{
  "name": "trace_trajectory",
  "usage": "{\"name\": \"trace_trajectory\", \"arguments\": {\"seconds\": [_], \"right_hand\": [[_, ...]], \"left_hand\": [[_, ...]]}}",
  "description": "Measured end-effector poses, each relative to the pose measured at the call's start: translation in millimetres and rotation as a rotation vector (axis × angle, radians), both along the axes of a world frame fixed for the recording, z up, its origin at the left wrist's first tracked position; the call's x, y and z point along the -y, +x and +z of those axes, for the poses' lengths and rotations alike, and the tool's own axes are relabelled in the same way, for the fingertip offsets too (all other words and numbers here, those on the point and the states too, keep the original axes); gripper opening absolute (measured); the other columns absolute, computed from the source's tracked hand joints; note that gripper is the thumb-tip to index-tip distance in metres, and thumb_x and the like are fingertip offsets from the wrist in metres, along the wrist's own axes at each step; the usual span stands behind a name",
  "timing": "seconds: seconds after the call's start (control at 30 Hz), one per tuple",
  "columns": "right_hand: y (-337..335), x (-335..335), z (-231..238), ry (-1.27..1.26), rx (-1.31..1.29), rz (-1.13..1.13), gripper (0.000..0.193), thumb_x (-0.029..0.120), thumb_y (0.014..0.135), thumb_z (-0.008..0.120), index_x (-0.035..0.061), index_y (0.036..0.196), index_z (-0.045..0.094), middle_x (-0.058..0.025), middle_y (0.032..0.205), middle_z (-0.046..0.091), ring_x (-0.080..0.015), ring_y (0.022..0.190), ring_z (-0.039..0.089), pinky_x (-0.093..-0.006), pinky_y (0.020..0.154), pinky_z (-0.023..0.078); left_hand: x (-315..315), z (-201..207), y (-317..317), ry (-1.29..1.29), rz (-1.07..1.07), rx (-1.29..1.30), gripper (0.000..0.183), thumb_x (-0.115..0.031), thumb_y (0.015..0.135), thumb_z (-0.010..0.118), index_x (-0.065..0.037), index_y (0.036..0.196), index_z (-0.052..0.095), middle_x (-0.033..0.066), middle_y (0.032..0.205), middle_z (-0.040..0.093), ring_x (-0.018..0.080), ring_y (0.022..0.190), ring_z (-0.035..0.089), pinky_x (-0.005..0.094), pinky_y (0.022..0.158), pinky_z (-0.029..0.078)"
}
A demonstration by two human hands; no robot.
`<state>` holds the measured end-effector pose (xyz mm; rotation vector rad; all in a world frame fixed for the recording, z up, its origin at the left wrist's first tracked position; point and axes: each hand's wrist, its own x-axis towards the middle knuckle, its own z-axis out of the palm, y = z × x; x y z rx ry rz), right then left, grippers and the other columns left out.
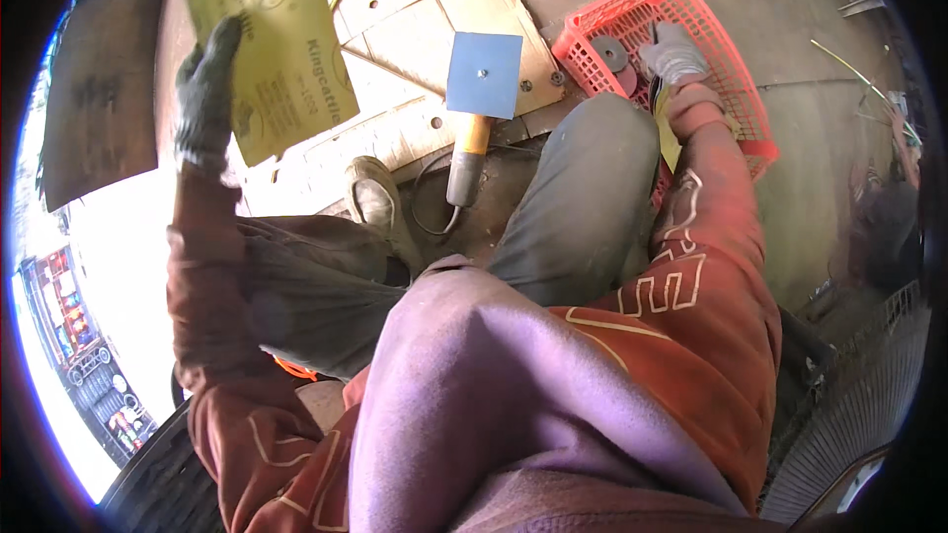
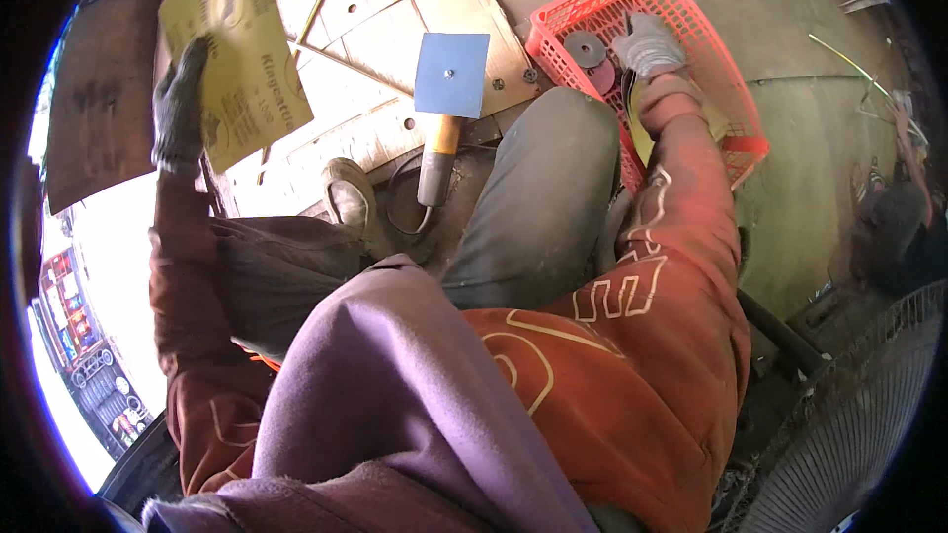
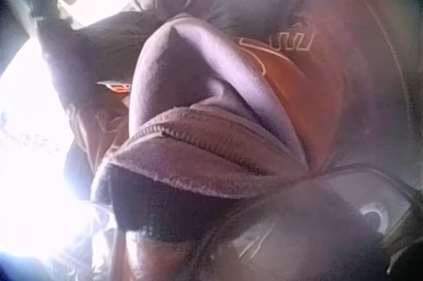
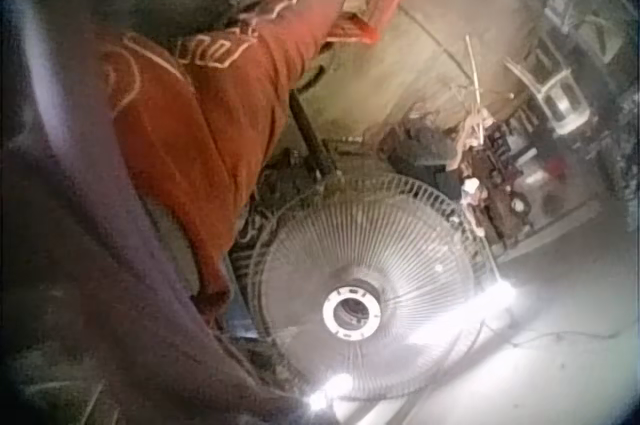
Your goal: The person uses shears to cut a sheet of sandpaper into smaller rectangular pieces while working on their lap.
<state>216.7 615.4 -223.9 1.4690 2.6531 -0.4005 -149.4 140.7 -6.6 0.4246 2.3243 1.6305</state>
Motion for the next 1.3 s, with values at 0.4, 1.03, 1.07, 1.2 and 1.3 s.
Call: {"name": "trace_trajectory", "arguments": {"seconds": [0.4, 1.03, 1.07, 1.2, 1.3], "right_hand": [[139.9, 23.2, 62.9, -0.510, -0.415, -0.362, 0.024, 0.022, 0.098, 0.072, -0.0001, 0.106, 0.074, -0.0056, 0.074, 0.065, -0.0147, 0.057, 0.060, -0.0320, 0.049, 0.052], [33.3, 34.2, 57.9, -0.888, 0.271, -0.256, 0.025, 0.020, 0.094, 0.071, -0.0016, 0.107, 0.071, -0.0126, 0.079, 0.070, -0.0205, 0.059, 0.068, -0.0362, 0.047, 0.054], [29.1, 38.8, 42.7, -0.827, 0.244, -0.212, 0.028, 0.022, 0.096, 0.069, -0.0024, 0.110, 0.071, -0.0137, 0.083, 0.071, -0.0214, 0.063, 0.069, -0.0377, 0.049, 0.055], [42.4, 55.1, -41.1, -0.648, 0.050, -0.159, 0.037, 0.025, 0.100, 0.062, -0.0048, 0.120, 0.070, -0.0174, 0.095, 0.074, -0.0241, 0.077, 0.071, -0.0420, 0.063, 0.057], [59.7, 48.9, -80.6, -0.775, -0.184, -0.449, 0.032, 0.020, 0.100, 0.056, -0.0058, 0.112, 0.070, -0.0153, 0.094, 0.074, -0.0249, 0.082, 0.069, -0.0410, 0.074, 0.055]], "left_hand": [[-138.0, -135.6, -118.5, -0.400, -0.437, 0.012, 0.054, -0.045, 0.095, 0.078, 0.003, 0.120, 0.075, 0.0101, 0.099, 0.078, 0.0185, 0.085, 0.072, 0.0353, 0.080, 0.056], [-207.8, -284.2, -153.3, -0.398, -0.388, 0.341, 0.048, -0.037, 0.098, 0.071, 0.002, 0.125, 0.073, 0.0124, 0.103, 0.077, 0.0214, 0.084, 0.072, 0.0380, 0.079, 0.056], [-203.3, -294.9, -160.1, -0.379, -0.361, 0.405, 0.049, -0.035, 0.097, 0.074, 0.001, 0.131, 0.072, 0.0130, 0.108, 0.077, 0.0248, 0.090, 0.073, 0.0408, 0.086, 0.056], [-196.7, -351.8, -186.1, -0.392, -0.373, 0.280, 0.048, -0.042, 0.098, 0.069, -0.005, 0.128, 0.075, 0.0159, 0.112, 0.078, 0.0288, 0.098, 0.074, 0.0427, 0.093, 0.054], [-209.2, -331.2, -166.0, -0.665, -0.479, -0.096, 0.055, -0.051, 0.100, 0.060, -0.004, 0.126, 0.073, 0.0202, 0.111, 0.077, 0.0351, 0.101, 0.074, 0.0448, 0.093, 0.054]]}}
